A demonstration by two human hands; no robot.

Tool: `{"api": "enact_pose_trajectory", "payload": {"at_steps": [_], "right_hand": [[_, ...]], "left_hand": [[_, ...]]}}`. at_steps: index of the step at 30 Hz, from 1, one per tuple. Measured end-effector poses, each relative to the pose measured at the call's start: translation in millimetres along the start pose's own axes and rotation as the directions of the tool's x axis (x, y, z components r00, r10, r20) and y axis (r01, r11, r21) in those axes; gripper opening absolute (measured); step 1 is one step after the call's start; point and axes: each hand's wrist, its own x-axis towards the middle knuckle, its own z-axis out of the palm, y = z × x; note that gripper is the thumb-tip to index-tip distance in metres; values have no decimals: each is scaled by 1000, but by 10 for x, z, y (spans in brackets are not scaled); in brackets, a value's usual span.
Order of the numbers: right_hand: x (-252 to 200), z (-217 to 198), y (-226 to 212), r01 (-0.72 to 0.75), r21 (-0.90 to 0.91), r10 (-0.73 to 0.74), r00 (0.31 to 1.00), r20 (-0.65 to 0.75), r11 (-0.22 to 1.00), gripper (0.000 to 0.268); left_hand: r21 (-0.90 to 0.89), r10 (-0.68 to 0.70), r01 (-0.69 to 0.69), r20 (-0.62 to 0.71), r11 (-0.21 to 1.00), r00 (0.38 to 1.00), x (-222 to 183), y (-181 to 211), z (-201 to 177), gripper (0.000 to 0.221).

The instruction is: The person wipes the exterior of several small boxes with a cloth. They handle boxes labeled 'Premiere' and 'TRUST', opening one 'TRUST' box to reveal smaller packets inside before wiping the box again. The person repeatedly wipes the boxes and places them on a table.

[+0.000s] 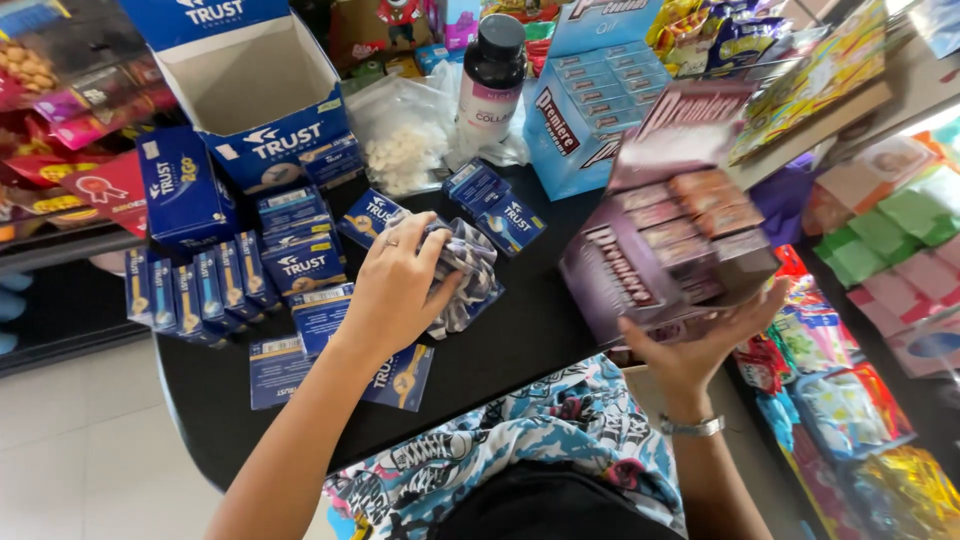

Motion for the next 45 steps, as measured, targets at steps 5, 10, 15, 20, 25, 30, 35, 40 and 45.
{"api": "enact_pose_trajectory", "payload": {"at_steps": [5,10,15,20,25,30,35,40,45], "right_hand": [[491,-226,7,117,-239,-137,988,-69,964,149],[1225,-249,-65,408,-535,-479,878,6,740,151],[1930,197,-504,-20,119,20,1000,1,993,156],[2211,696,333,416,-59,-417,909,-20,908,152],[2182,1019,327,327,43,-327,945,-2,944,149],[2118,1158,550,346,-99,-348,937,-5,933,150],[2167,1269,587,368,-198,-368,929,38,909,151],[2184,1353,755,341,-218,-336,940,62,914,151],[1991,1331,690,369,-117,-366,929,53,922,157]], "left_hand": [[-5,-5,6,19,1000,1000,-1,-25,48,46],[-9,-7,7,18,1000,1000,-20,-15,51,44],[61,-41,38,61,997,997,-3,12,23,48],[91,-5,1,38,996,999,9,21,32,47],[96,-19,14,56,995,998,-2,8,54,48],[127,2,-11,67,992,998,2,14,72,46],[129,3,-15,89,992,996,6,66,79,46],[134,16,-29,98,991,995,13,77,76,45],[156,25,-40,92,987,995,4,63,99,47]]}}
